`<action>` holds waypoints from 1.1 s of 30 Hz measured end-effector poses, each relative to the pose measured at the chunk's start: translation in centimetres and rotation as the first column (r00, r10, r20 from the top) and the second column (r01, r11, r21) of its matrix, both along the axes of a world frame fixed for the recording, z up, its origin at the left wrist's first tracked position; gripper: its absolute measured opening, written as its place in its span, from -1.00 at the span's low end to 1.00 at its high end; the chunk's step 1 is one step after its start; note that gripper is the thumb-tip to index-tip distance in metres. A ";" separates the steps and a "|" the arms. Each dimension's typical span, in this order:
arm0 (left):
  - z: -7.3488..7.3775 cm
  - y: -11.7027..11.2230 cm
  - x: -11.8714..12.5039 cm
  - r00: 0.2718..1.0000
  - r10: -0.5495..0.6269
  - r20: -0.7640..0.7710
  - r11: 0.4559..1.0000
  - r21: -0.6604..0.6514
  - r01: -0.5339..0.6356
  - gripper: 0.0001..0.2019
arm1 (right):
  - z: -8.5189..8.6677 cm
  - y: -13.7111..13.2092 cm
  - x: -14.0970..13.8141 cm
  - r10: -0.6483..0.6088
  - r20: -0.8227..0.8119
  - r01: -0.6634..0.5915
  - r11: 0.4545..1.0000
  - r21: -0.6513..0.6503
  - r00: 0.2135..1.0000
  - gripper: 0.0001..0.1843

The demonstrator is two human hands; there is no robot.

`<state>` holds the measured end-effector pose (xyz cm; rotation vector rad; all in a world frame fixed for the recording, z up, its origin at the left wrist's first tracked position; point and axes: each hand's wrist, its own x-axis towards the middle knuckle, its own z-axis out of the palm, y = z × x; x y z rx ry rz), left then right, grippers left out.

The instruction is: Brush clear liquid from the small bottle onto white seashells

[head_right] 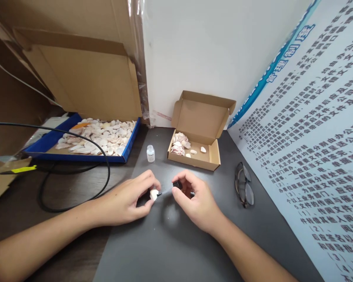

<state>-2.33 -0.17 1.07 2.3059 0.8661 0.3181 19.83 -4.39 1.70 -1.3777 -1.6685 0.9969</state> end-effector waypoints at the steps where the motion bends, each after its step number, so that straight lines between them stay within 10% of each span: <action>1: 0.0 0.0 0.0 1.000 0.000 0.002 1.000 0.000 0.000 -0.77 | 0.0 0.0 0.0 0.007 0.003 -0.007 1.000 -0.005 1.000 -0.85; 33: 0.4 -0.2 0.0 0.999 0.005 -0.031 1.000 0.027 -0.005 -0.75 | 0.1 -0.3 -0.1 0.033 -0.002 -0.033 0.998 0.051 0.999 -0.87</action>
